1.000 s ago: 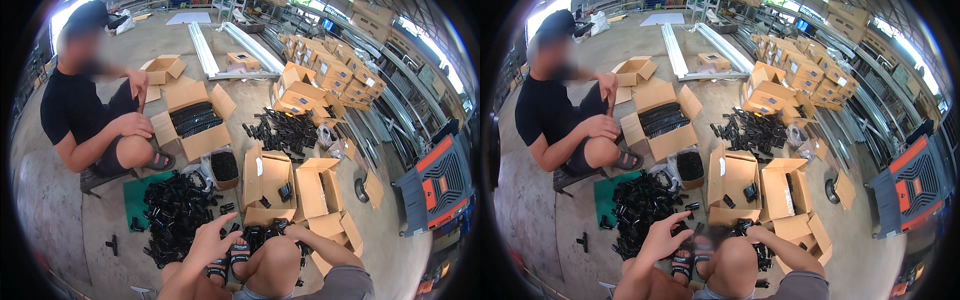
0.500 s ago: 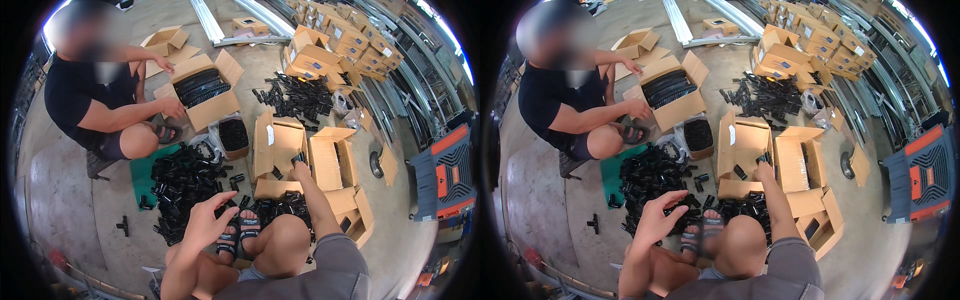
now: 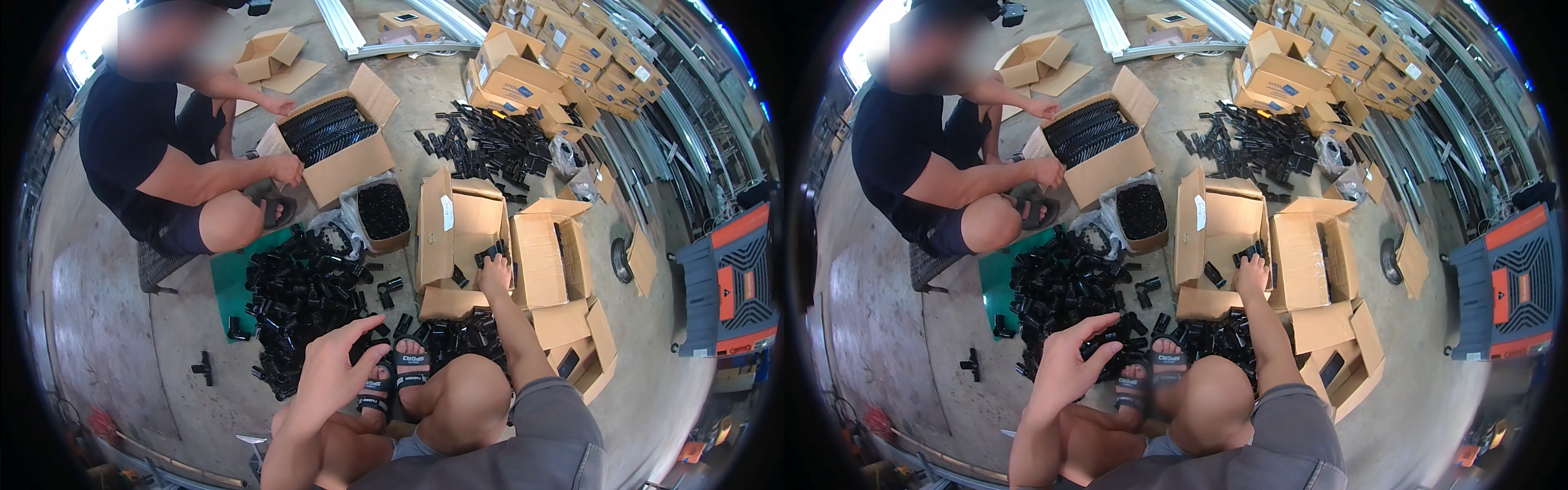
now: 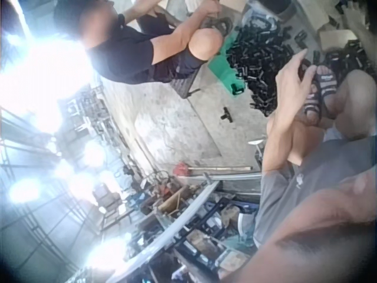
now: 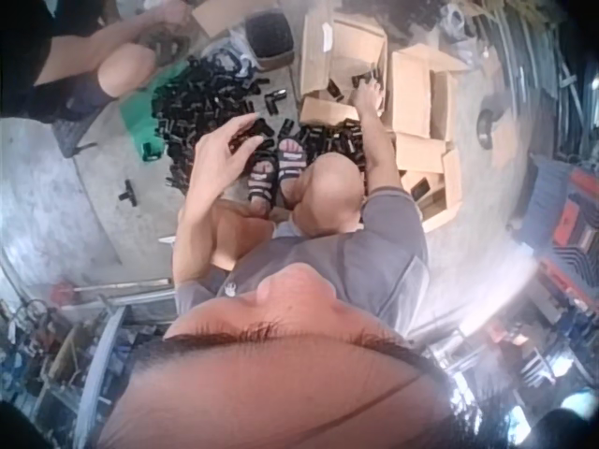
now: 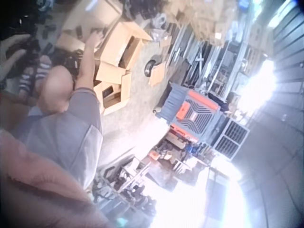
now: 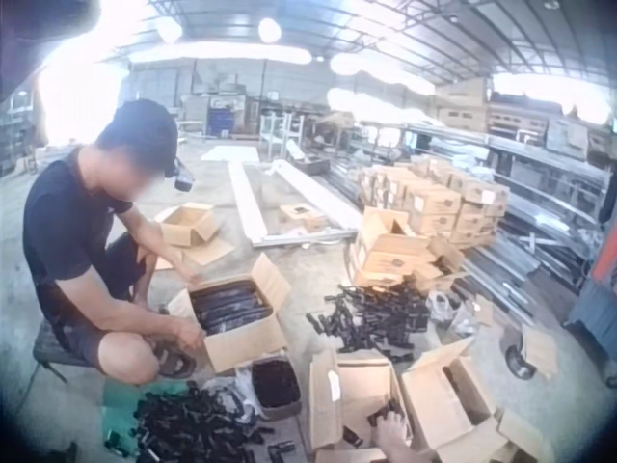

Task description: The person sorts and organizes black plastic connectors by hand, picking them up one by one from a pile on the floor and placing them into cardboard boxes while another person assists.

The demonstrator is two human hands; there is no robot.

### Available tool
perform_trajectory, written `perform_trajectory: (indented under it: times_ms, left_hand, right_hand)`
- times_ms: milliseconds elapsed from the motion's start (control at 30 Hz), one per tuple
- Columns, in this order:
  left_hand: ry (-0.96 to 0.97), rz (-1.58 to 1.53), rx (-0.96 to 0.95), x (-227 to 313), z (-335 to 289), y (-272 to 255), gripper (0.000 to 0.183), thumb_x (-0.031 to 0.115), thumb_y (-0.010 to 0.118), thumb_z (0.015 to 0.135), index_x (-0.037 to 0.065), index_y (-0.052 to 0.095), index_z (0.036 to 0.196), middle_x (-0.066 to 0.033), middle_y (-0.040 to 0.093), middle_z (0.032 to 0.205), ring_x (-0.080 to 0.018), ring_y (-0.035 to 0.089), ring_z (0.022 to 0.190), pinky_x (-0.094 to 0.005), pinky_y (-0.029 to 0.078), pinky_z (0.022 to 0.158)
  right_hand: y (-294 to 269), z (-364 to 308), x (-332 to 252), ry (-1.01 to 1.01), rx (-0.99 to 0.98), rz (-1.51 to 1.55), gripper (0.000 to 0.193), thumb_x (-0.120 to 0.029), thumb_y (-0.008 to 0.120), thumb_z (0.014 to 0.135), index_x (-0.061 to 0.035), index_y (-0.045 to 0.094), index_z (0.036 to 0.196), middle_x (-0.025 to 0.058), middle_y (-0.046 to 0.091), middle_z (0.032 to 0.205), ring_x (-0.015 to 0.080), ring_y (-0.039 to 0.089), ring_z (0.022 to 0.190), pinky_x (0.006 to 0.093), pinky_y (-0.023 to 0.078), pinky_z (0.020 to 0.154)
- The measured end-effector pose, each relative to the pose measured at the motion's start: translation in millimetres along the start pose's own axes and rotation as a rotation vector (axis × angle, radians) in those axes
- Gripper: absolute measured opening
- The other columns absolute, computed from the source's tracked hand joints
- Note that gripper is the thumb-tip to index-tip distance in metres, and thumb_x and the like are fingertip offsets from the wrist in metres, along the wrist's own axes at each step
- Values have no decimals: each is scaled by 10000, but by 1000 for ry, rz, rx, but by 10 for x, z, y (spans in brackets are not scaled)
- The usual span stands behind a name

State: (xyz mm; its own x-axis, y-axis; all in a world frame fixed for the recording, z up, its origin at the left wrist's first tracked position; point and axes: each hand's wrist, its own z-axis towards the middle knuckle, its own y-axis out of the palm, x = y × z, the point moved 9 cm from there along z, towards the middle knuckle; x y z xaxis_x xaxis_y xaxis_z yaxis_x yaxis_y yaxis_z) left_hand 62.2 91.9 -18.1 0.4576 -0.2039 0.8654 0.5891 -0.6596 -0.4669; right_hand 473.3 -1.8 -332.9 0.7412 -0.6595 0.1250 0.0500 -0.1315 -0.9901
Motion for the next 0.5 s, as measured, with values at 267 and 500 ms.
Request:
perform_trajectory:
  times_ms: [267, 500]
  left_hand:
    - [85, -6, 21, 38, 25, 9, 392, 77, 751, 862, 8, 667, 1239, -196, 725, 1128, -276, 718, 1062, -333, 542, 906]
    - [83, 17, 27, 42, 23, -24, 394, 84, 751, 862, 21, 668, 1241, -188, 727, 1130, -284, 717, 1063, -333, 544, 898]
  right_hand:
    - [-118, -21, 58, 163, 88, 61, 393, -217, 704, 812, -40, 513, 1106, 169, 553, 1139, 341, 580, 1091, 431, 527, 882]
    - [-98, -37, -49, 134, 137, -23, 294, -166, 688, 840, -64, 566, 1087, 122, 589, 1121, 298, 623, 1040, 411, 530, 872]
